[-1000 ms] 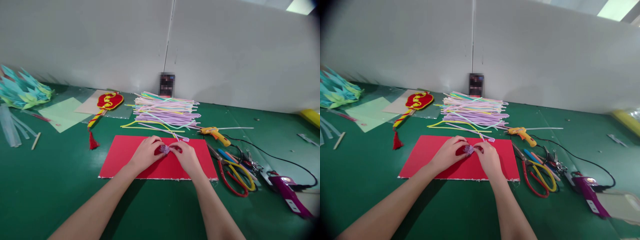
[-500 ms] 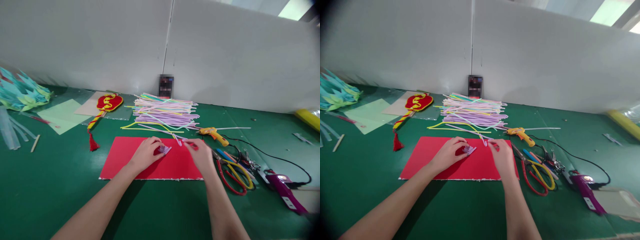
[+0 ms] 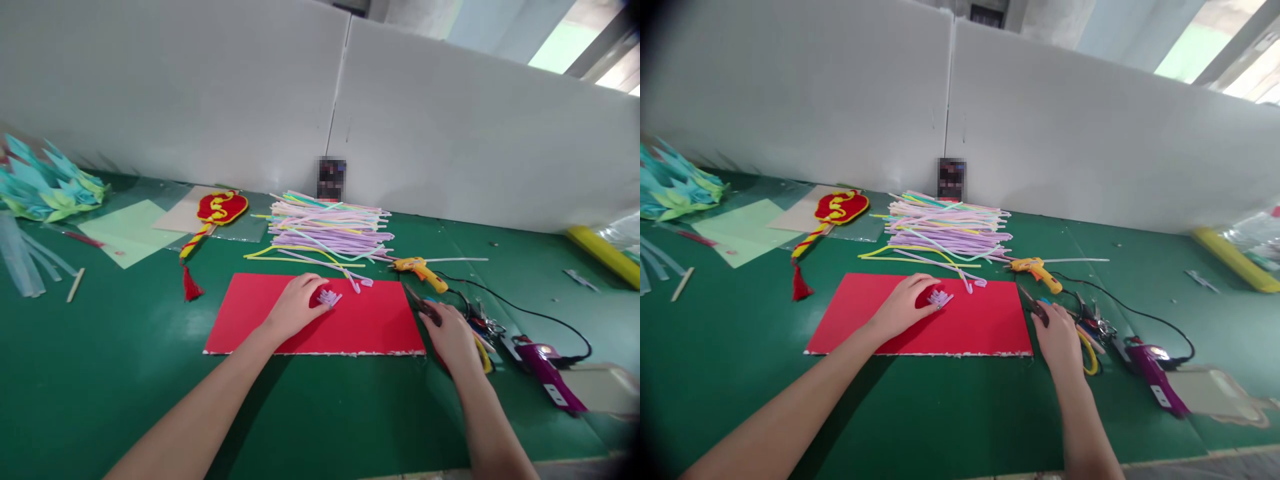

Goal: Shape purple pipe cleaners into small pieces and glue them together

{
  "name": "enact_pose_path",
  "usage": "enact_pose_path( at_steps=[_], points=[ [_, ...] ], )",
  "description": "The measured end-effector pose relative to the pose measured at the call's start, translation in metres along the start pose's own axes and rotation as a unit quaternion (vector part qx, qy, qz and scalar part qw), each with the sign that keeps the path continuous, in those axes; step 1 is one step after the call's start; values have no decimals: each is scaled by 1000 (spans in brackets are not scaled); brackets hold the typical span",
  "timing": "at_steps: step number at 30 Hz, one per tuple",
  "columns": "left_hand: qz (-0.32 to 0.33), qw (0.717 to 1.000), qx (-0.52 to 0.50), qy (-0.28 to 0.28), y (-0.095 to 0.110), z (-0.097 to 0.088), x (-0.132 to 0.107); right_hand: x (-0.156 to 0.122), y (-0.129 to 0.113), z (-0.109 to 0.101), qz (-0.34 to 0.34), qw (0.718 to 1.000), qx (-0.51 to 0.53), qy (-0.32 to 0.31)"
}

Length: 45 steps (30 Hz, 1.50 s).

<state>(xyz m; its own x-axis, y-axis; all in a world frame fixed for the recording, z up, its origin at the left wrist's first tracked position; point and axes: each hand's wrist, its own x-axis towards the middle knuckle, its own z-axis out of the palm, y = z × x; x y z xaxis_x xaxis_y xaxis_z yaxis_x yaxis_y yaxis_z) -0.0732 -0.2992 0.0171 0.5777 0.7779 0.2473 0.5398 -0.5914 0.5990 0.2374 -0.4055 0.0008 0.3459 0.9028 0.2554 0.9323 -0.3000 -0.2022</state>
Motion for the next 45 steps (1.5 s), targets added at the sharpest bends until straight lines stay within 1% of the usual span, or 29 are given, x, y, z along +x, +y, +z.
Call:
enact_pose_path(
  at_steps=[4,8,10,11,13,14,15,16,18,19,21,22,24,26,28,31,33,37,42,45],
  points=[
    [3,1000,-3,-4,-4,2,0,0,10,0,7,1000,-5,19],
    [-9,1000,-17,-8,-4,3,0,-2,21,-5,26,999,-40,11],
    [-21,999,-41,-4,-4,2,1,-1,19,-10,39,997,-64,14],
    [-29,998,-60,1,-5,2,2,0,14,-13,43,996,-69,24],
    [-52,992,-109,21,-6,1,4,4,-5,-19,40,997,-48,55],
    [-66,988,-132,33,-7,1,6,6,-18,-21,33,997,-17,62],
    [-80,984,-150,45,-8,0,7,7,-33,-23,19,998,26,55],
    [-93,981,-161,55,-9,0,8,8,-50,-24,-1,997,74,33],
    [-109,978,-163,66,-10,0,9,8,-85,-23,-37,985,170,-17],
    [-114,979,-159,65,-11,0,10,7,-102,-21,-58,977,203,-34],
    [-118,981,-145,55,-12,-1,12,4,-130,-15,-100,965,238,-43],
    [-117,982,-138,45,-13,-2,14,2,-140,-10,-122,960,249,-45],
    [-108,986,-126,18,-16,-4,19,-1,-153,0,-154,949,272,-44],
    [-88,989,-117,-13,-20,-8,26,-3,-158,10,-172,943,280,-50],
    [-63,991,-111,-40,-25,-10,34,-2,-158,18,-177,939,289,-55],
    [-37,991,-108,-73,-30,-11,44,-2,-156,25,-163,934,316,-43],
    [-33,989,-113,-91,-32,-10,48,-2,-156,28,-150,931,330,-38],
    [-45,986,-124,-98,-33,-9,50,-5,-159,30,-135,932,333,-45],
    [-39,986,-125,-99,-35,-8,48,-8,-162,30,-151,941,301,-26],
    [-40,986,-121,-111,-36,-9,50,-8,-162,29,-153,945,287,-30]
  ],
)
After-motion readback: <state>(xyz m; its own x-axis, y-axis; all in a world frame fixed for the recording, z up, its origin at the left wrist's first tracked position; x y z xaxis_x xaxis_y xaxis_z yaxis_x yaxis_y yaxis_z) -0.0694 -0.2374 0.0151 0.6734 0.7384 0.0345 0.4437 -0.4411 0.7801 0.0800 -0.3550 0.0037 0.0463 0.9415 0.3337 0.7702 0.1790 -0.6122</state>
